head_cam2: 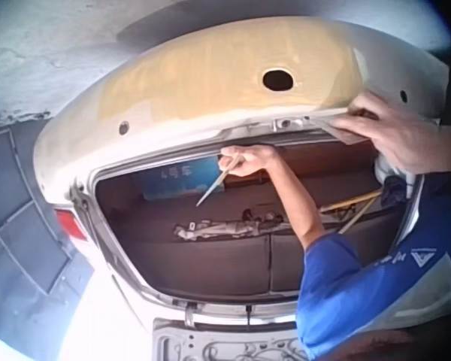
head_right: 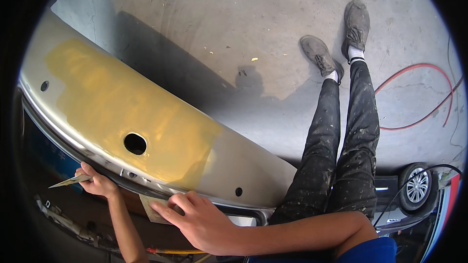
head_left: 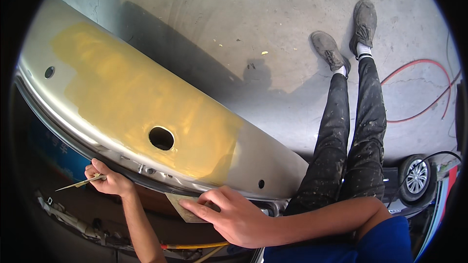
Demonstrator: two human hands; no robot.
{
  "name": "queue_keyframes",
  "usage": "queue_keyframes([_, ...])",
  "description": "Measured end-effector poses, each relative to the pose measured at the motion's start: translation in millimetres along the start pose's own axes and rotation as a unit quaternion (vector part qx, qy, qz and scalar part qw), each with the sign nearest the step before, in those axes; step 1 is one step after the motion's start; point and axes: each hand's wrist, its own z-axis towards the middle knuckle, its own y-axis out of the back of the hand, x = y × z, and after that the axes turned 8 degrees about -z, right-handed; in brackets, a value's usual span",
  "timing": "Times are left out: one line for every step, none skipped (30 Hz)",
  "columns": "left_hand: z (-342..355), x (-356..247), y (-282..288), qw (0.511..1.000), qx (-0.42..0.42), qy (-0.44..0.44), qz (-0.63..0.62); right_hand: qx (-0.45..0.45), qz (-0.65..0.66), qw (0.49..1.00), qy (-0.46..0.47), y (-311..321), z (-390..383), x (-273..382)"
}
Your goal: The person mixes body filler on a metal scraper and applies it to the rear bumper of a silver car. They spread the filler evenly across the surface using the scraper, then scrape off excess material to smooth the application.
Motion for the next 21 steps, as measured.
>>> queue_keyframes([-1.5, 1.1, 2.1, 1.0, 0.0, 0.002, 0.007, -0.014, 0.008, 1.0, -0.012, 15.2, 5.9, -13.5])
queue_keyframes([-2.5, 1.7, 4.1, 1.0, 0.0, 0.003, 0.013, -0.029, 0.018, 0.999, -0.033, 29.9, 14.0, -30.7])
queue_keyframes([-1.4, 3.1, 4.1, 1.0, 0.0, 0.002, 0.016, -0.045, 0.039, 0.996, -0.063, 43.4, 25.4, -51.6])
queue_keyframes([-2.8, 2.9, 6.2, 1.0, -0.003, 0.006, 0.018, -0.037, 0.076, 0.991, -0.106, 52.5, 35.0, -73.6])
queue_keyframes([-2.6, 2.6, 5.6, 1.0, -0.005, 0.006, 0.017, -0.03, 0.12, 0.981, -0.15, 58.4, 45.0, -98.9])
queue_keyframes([-3.1, 1.7, 5.7, 1.0, -0.008, 0.008, 0.015, 0.008, 0.159, 0.965, -0.21, 64.2, 51.8, -117.5])
queue_keyframes([-3.3, 1.4, 6.6, 1.0, -0.008, 0.01, 0.012, 0.034, 0.137, 0.968, -0.207, 64.0, 57.0, -139.4])
queue_keyframes([-1.6, 1.3, 5.9, 1.0, -0.007, 0.01, 0.009, 0.049, 0.133, 0.969, -0.202, 61.5, 62.3, -155.5])
queue_keyframes([-1.0, 2.7, 4.5, 1.0, -0.007, 0.01, 0.004, 0.064, 0.127, 0.97, -0.198, 58.9, 67.6, -171.9])
queue_keyframes([0.5, 2.6, 4.8, 1.0, 0.0, 0.003, 0.013, 0.072, 0.14, 0.968, -0.195, 55.4, 73.1, -178.6])
queue_keyframes([2.0, 2.3, 4.5, 1.0, 0.002, -0.003, 0.02, 0.084, 0.155, 0.964, -0.198, 52.5, 75.5, -183.6])
queue_keyframes([1.5, 3.0, 5.1, 1.0, 0.005, -0.008, 0.027, 0.097, 0.17, 0.959, -0.203, 50.4, 78.6, -184.8])
queue_keyframes([0.9, 3.5, 4.9, 0.999, 0.004, -0.011, 0.03, 0.114, 0.188, 0.952, -0.213, 48.5, 80.5, -185.3])
queue_keyframes([1.1, 3.4, 4.3, 1.0, 0.002, -0.008, 0.025, 0.118, 0.19, 0.951, -0.212, 46.0, 80.4, -184.4])
queue_keyframes([1.0, 3.2, 3.4, 1.0, 0.002, -0.005, 0.019, 0.121, 0.192, 0.95, -0.212, 44.1, 80.3, -182.3])
queue_keyframes([0.3, 2.7, 3.2, 1.0, -0.002, 0.005, 0.006, 0.114, 0.176, 0.957, -0.202, 42.3, 77.0, -172.1])
queue_keyframes([-0.2, 1.8, 2.9, 1.0, -0.005, 0.012, -0.001, 0.106, 0.16, 0.963, -0.191, 41.1, 73.1, -161.8])
queue_keyframes([-1.3, 0.8, 3.3, 1.0, -0.008, 0.019, -0.007, 0.095, 0.152, 0.968, -0.175, 40.3, 67.8, -152.1])
queue_keyframes([-1.5, -0.2, 2.8, 1.0, -0.011, 0.023, -0.007, 0.086, 0.136, 0.975, -0.155, 38.6, 61.9, -141.3])
queue_keyframes([-1.8, -0.5, 2.3, 1.0, -0.012, 0.023, -0.005, 0.077, 0.12, 0.98, -0.135, 36.2, 55.4, -129.6])
queue_keyframes([-1.7, -1.3, 2.1, 1.0, -0.013, 0.022, -0.003, 0.069, 0.104, 0.986, -0.113, 34.1, 49.5, -117.1])
